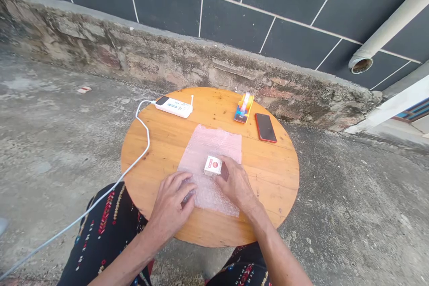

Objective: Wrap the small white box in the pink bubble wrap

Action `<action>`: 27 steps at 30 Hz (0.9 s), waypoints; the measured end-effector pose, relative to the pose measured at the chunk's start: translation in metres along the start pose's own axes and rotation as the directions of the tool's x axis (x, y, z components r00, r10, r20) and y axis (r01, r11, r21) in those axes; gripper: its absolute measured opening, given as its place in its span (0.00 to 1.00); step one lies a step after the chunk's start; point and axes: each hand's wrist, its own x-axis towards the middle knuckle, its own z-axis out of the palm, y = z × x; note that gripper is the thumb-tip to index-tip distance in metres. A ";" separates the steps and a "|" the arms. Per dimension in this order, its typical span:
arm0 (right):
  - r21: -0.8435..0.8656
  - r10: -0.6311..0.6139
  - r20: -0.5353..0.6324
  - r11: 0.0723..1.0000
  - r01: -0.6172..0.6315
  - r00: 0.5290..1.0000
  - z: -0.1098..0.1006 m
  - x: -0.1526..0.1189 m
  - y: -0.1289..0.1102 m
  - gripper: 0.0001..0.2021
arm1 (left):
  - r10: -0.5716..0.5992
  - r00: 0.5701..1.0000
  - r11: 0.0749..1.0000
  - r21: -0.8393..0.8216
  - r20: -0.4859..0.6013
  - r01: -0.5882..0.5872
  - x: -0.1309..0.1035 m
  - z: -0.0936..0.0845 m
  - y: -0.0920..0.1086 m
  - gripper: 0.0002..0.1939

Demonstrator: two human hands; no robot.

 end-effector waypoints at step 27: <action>-0.056 -0.146 -0.077 0.988 0.142 0.986 -0.001 -0.001 0.000 0.26 | 0.055 0.998 0.998 0.019 -0.025 -0.055 -0.001 0.000 -0.002 0.10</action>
